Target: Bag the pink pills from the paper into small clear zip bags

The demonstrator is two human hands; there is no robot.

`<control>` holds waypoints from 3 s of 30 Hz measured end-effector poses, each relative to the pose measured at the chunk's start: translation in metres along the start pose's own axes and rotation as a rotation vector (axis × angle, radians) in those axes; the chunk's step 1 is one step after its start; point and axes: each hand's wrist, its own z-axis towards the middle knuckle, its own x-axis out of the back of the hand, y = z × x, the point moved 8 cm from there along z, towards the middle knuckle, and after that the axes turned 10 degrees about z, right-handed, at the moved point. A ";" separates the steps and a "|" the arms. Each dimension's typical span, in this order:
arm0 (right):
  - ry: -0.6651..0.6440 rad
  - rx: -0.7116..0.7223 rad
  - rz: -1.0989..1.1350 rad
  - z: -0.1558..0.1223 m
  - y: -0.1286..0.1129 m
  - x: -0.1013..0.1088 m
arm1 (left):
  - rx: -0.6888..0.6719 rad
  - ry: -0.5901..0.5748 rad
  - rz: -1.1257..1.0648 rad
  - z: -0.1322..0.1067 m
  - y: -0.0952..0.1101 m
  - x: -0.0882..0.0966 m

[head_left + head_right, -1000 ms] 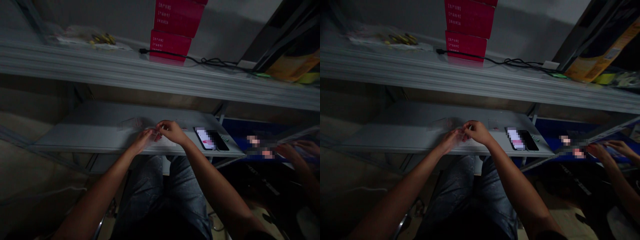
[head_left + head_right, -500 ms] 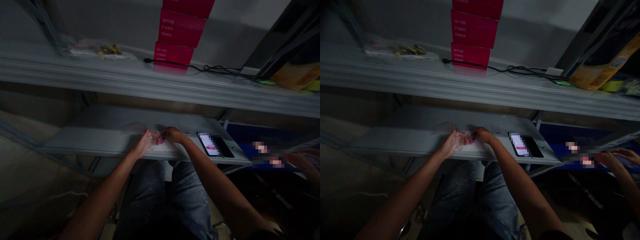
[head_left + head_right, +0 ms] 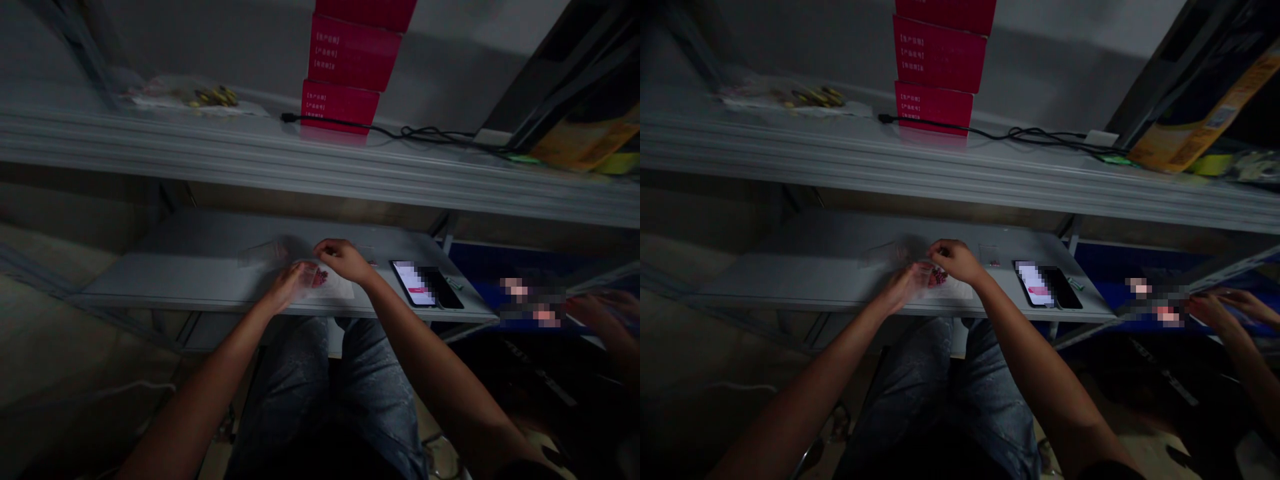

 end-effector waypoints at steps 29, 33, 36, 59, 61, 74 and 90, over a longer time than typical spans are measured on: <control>0.120 -0.106 0.026 -0.019 0.025 0.021 | 0.027 -0.060 0.046 -0.007 0.008 -0.010; -0.038 -0.051 0.019 -0.013 -0.005 0.002 | -0.005 -0.008 0.029 -0.008 0.011 -0.007; -0.010 -0.058 -0.149 -0.015 0.005 0.005 | 0.031 -0.023 0.030 -0.006 0.005 -0.004; 0.059 -0.047 0.017 -0.003 0.011 0.015 | 0.041 -0.039 -0.007 -0.004 0.003 -0.004; -0.019 -0.007 -0.012 0.002 -0.010 0.005 | 0.010 -0.003 -0.006 -0.005 0.006 -0.002; -0.303 -0.241 -0.316 -0.028 0.066 -0.014 | 0.058 -0.096 -0.095 -0.002 0.004 -0.006; -0.243 -0.257 -0.295 -0.027 0.074 0.001 | 0.040 -0.124 -0.116 -0.001 0.005 -0.008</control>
